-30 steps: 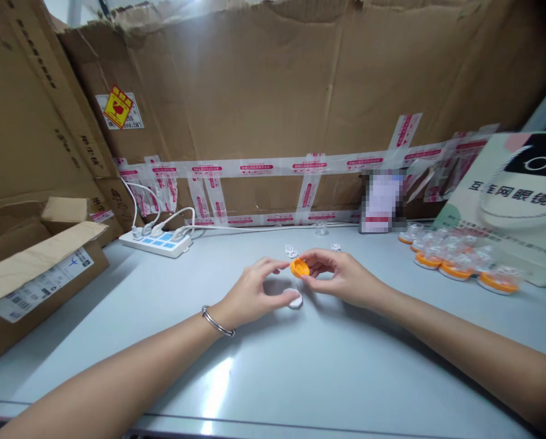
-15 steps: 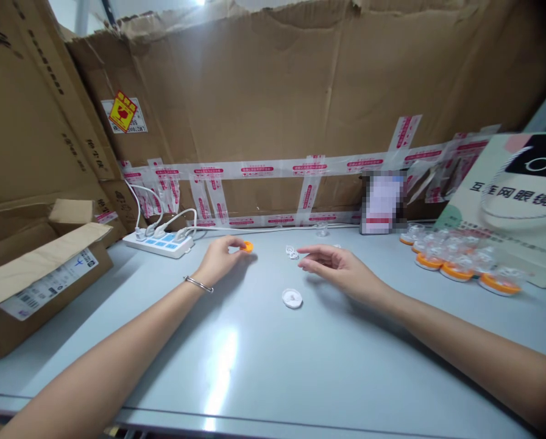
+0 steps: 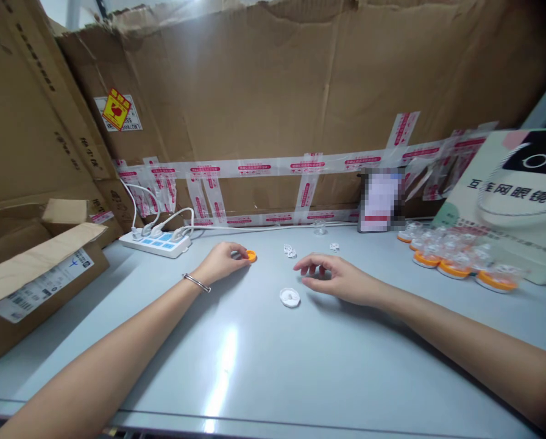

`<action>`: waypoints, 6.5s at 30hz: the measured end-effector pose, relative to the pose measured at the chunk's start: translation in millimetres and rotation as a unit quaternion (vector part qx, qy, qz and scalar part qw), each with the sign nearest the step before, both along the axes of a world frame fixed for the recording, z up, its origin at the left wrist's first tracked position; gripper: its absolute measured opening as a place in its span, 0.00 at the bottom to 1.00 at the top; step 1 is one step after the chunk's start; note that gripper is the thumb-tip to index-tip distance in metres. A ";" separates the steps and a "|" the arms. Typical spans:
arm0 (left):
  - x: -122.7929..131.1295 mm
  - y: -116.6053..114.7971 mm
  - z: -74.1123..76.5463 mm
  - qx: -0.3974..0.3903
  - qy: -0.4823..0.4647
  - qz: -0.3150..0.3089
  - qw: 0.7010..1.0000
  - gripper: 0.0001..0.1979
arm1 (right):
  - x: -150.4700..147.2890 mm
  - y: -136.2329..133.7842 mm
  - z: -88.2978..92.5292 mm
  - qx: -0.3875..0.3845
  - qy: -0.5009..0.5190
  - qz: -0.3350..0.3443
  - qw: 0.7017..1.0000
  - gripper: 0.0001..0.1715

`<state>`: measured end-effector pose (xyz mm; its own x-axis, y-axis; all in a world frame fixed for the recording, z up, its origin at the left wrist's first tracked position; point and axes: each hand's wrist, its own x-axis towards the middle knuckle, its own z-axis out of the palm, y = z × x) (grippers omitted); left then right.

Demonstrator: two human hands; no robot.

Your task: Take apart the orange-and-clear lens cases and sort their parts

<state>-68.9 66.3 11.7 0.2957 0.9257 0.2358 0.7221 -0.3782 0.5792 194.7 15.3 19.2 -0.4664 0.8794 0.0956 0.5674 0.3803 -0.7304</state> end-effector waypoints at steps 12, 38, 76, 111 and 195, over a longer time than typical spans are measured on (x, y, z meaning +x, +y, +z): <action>28.0 -40.5 14.5 0.141 0.055 -0.142 0.978 0.07 | -3.3 -10.5 -1.4 0.036 -0.054 0.091 0.994 0.26; 70.6 -55.4 40.7 -0.096 0.167 -0.160 0.968 0.04 | -14.1 -14.1 -14.2 0.049 -0.001 0.068 0.996 0.12; 60.5 -66.1 30.3 0.135 0.271 -0.105 0.947 0.05 | -14.1 -14.5 -14.2 0.040 0.018 0.063 0.997 0.10; -41.8 -28.6 33.6 0.138 0.226 -0.127 0.956 0.12 | -15.2 -14.4 -10.4 0.027 0.001 0.068 0.997 0.13; -52.5 -39.2 48.1 0.232 0.301 -0.125 0.917 0.10 | -16.8 -8.9 -19.2 0.028 0.021 0.029 0.999 0.14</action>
<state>-121.4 27.1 59.8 0.6907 0.6521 0.3126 0.7150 -0.6804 -0.1605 178.0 6.4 0.0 -0.5109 0.8438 0.1645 0.5118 0.4522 -0.7304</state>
